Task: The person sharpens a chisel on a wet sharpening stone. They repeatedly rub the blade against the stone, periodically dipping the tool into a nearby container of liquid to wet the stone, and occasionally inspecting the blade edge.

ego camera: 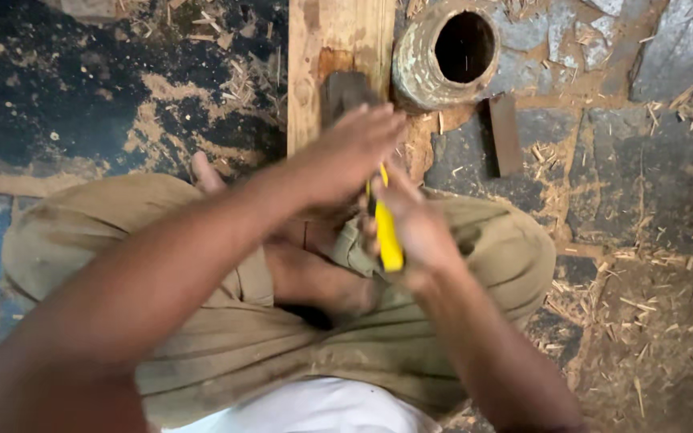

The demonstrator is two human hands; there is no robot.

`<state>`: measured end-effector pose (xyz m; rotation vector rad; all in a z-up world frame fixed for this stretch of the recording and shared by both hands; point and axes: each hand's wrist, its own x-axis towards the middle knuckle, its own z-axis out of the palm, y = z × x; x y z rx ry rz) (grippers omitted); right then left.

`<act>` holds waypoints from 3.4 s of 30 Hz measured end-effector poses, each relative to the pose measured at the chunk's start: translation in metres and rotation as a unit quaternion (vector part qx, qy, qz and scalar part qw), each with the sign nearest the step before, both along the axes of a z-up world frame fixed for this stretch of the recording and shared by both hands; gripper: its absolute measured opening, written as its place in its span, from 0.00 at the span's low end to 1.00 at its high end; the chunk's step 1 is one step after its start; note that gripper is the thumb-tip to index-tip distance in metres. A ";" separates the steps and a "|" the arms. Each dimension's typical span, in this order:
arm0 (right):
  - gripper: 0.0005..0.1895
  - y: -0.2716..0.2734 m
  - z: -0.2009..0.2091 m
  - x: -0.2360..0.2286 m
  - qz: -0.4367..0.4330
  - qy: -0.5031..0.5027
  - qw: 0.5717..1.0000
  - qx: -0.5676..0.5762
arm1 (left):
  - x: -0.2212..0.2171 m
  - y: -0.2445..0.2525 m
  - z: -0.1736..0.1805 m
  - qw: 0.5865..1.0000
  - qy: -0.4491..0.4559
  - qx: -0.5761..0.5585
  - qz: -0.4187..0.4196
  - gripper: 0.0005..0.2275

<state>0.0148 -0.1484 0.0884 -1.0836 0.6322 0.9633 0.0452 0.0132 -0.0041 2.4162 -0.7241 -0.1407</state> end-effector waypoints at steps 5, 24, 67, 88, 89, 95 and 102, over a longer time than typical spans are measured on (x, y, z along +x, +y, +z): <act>0.28 -0.011 0.033 -0.073 0.021 0.099 0.991 -0.089 | -0.095 -0.031 0.021 0.999 0.052 -0.002 -0.011 0.28; 0.30 -0.001 0.011 -0.043 0.009 0.038 0.997 -0.062 | -0.052 -0.010 0.001 0.998 0.022 -0.052 0.039 0.24; 0.30 0.009 0.017 -0.066 0.003 0.098 0.994 -0.056 | -0.078 0.000 0.009 0.999 0.029 0.020 -0.009 0.28; 0.18 0.025 -0.015 0.012 -0.014 -0.016 0.997 0.071 | 0.021 0.032 -0.006 1.000 -0.016 -0.008 -0.005 0.27; 0.16 0.024 -0.011 0.006 -0.027 -0.019 0.996 0.085 | 0.013 0.027 -0.002 1.000 -0.005 -0.018 -0.007 0.28; 0.31 0.002 0.015 -0.075 0.011 0.082 0.995 -0.059 | -0.084 -0.005 0.012 0.999 0.032 -0.023 0.001 0.24; 0.27 0.022 -0.010 0.001 0.005 -0.018 0.998 0.052 | 0.009 0.028 -0.004 1.000 0.027 -0.010 -0.003 0.23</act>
